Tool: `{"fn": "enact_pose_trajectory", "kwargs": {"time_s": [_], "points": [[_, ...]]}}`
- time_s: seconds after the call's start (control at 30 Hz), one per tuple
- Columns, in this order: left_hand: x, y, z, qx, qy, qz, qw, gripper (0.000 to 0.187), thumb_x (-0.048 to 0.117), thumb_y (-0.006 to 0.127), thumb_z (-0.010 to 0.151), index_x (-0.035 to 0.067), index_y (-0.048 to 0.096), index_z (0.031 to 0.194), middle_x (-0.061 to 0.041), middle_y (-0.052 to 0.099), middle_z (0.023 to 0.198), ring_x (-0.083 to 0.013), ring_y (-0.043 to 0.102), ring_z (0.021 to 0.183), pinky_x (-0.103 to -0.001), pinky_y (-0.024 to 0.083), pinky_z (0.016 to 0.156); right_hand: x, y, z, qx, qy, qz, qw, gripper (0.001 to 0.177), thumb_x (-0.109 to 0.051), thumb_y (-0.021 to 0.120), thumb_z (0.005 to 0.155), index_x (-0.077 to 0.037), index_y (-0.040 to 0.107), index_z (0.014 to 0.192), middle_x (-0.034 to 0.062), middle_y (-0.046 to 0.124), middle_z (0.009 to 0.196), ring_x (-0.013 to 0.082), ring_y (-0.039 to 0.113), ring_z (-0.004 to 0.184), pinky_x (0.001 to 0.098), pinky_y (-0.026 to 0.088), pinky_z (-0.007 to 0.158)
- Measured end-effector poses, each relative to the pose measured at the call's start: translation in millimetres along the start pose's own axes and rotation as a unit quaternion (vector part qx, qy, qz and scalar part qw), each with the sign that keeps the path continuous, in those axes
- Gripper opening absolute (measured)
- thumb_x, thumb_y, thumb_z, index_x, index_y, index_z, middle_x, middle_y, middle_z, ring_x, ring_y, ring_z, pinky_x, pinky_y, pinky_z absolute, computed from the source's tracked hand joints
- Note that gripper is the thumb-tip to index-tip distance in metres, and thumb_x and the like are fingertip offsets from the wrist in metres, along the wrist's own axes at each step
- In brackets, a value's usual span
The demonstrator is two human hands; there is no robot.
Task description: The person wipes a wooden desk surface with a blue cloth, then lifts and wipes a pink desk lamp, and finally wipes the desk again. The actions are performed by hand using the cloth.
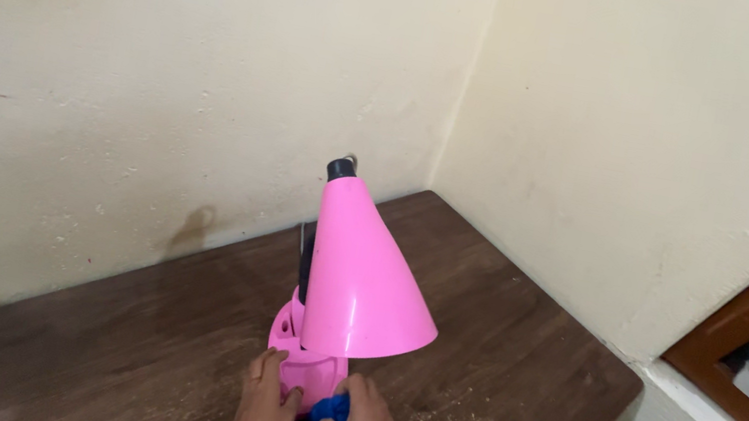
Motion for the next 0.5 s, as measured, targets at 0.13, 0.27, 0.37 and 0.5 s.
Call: {"fn": "enact_pose_trajectory", "kwargs": {"time_s": [0.13,0.27,0.37,0.5], "points": [[4,7,-1,-0.092,-0.029,0.057,0.994,0.057,0.014,0.07,0.086,0.008,0.049,0.139,-0.018,0.043,0.151,-0.0402,0.045,0.136,-0.044,0.042,0.111,4,2,17,0.057,-0.02,-0.077,0.995,0.057,-0.026,0.08,0.069,-0.021,0.063,0.123,0.0088,0.06,0.126,0.0413,0.059,0.113,0.0598,0.046,0.087],[-6,9,2,-0.086,-0.077,0.027,0.993,0.056,0.014,0.068,0.085,0.01,0.052,0.138,-0.013,0.048,0.151,-0.0317,0.05,0.137,-0.039,0.044,0.112,28,-12,44,0.149,0.05,-0.006,0.988,0.05,-0.038,0.074,0.08,-0.016,0.069,0.125,0.0115,0.07,0.118,0.0329,0.067,0.108,0.0492,0.051,0.09],[-22,14,4,-0.1,-0.105,0.053,0.988,0.067,0.018,0.071,0.083,0.013,0.046,0.145,-0.011,0.042,0.155,-0.0294,0.047,0.139,-0.037,0.043,0.114,33,-45,76,0.143,0.053,0.249,0.956,0.044,-0.039,0.06,0.096,-0.004,0.072,0.12,0.0106,0.079,0.108,0.0251,0.072,0.101,0.038,0.056,0.087],[-21,22,9,-0.137,-0.037,0.124,0.982,0.094,0.03,0.083,0.08,0.012,0.03,0.156,-0.016,0.022,0.161,-0.0345,0.025,0.149,-0.041,0.032,0.119,-21,-89,90,-0.014,0.062,0.62,0.782,0.054,-0.044,0.049,0.098,-0.004,0.064,0.132,0.0049,0.074,0.114,0.0149,0.069,0.106,0.0318,0.055,0.089]]}}
Point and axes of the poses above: each hand's wrist, its own z-axis towards the middle knuckle, its own y-axis out of the palm, x = y × z, the point moved 6 cm from there along z, towards the middle knuckle
